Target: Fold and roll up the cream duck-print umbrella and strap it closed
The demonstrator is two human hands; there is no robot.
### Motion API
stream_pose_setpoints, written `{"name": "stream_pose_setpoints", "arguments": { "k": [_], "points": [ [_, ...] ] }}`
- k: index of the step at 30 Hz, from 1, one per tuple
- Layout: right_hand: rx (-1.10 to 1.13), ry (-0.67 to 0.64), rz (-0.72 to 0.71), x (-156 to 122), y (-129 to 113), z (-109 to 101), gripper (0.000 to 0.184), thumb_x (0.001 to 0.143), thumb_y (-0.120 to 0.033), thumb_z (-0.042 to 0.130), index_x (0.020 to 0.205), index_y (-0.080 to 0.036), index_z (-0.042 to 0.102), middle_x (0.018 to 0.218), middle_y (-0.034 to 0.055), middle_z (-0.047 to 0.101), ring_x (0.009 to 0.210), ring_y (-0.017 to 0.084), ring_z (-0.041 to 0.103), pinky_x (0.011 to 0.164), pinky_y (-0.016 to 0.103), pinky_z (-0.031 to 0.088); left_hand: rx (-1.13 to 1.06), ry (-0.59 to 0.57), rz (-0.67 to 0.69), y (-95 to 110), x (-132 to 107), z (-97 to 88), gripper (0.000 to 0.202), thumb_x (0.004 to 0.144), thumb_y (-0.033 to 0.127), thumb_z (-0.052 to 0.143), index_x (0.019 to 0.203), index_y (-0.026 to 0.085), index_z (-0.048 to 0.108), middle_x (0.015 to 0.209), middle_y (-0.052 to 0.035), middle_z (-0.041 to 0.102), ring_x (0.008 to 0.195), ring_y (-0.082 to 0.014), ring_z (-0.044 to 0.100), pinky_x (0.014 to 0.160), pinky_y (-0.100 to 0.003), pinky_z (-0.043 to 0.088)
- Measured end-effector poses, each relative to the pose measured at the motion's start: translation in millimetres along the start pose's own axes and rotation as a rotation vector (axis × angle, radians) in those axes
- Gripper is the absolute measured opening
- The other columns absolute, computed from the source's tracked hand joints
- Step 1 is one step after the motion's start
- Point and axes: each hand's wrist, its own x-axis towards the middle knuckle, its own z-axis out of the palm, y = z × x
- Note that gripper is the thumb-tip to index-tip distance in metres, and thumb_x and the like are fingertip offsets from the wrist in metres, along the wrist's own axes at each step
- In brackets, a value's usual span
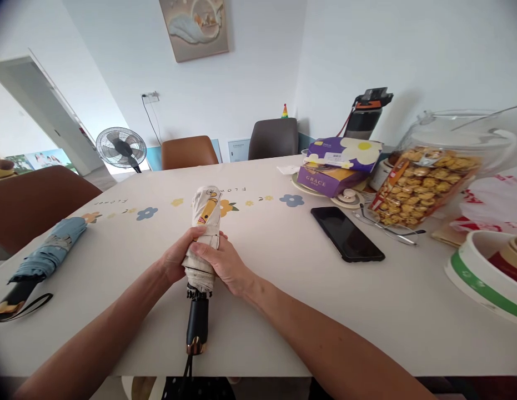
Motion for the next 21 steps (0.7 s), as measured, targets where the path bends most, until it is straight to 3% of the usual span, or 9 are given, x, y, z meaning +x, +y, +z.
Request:
{"name": "stream_pose_setpoints", "arguments": {
  "k": [3, 8, 12, 16, 21],
  "points": [
    [-0.077, -0.014, 0.046, -1, 2, 0, 0.031, 0.076, -0.044, 0.061, 0.087, -0.015, 0.058, 0.076, 0.0053, 0.059, 0.071, 0.016, 0.058, 0.066, 0.030, 0.050, -0.054, -0.055, -0.035, -3, 3, -0.1, 0.038, 0.073, 0.042, 0.057, 0.092, 0.011, 0.065, 0.070, -0.0075, 0.066, 0.053, -0.0156, 0.059, 0.047, -0.024, 0.045],
    [-0.187, 0.076, 0.108, -2, 3, -1, 0.038, 0.077, -0.051, 0.056, 0.091, -0.016, 0.056, 0.079, 0.0053, 0.060, 0.071, 0.016, 0.060, 0.063, 0.030, 0.052, -0.133, 0.098, 0.039, -7, 12, -2.5, 0.028, 0.072, 0.033, 0.060, 0.084, 0.008, 0.064, 0.077, -0.0118, 0.067, 0.066, -0.0192, 0.064, 0.064, -0.028, 0.052],
    [-0.233, -0.055, 0.247, -7, 1, 2, 0.037, 0.077, -0.052, 0.055, 0.087, -0.016, 0.054, 0.072, 0.0038, 0.060, 0.058, 0.017, 0.062, 0.053, 0.031, 0.052, -0.134, 0.167, 0.128, 0, 10, -3.9, 0.024, 0.072, 0.033, 0.059, 0.073, 0.009, 0.061, 0.065, -0.0088, 0.063, 0.062, -0.0193, 0.063, 0.058, -0.029, 0.052],
    [-0.221, -0.173, 0.350, -11, -1, 6, 0.036, 0.078, -0.050, 0.054, 0.084, -0.014, 0.054, 0.073, 0.0056, 0.061, 0.055, 0.019, 0.064, 0.051, 0.030, 0.051, -0.109, 0.212, 0.123, 4, 4, -0.7, 0.023, 0.069, 0.035, 0.061, 0.070, 0.012, 0.058, 0.057, -0.0034, 0.058, 0.051, -0.0163, 0.058, 0.049, -0.028, 0.049],
    [-0.132, -0.146, 0.319, -11, 4, 9, 0.033, 0.075, -0.043, 0.061, 0.091, -0.015, 0.052, 0.072, 0.0033, 0.059, 0.055, 0.018, 0.064, 0.048, 0.028, 0.050, -0.090, 0.207, 0.157, 1, 3, -0.9, 0.024, 0.069, 0.037, 0.062, 0.068, 0.013, 0.057, 0.055, -0.0016, 0.056, 0.049, -0.0138, 0.055, 0.046, -0.026, 0.047]
  ]
}}
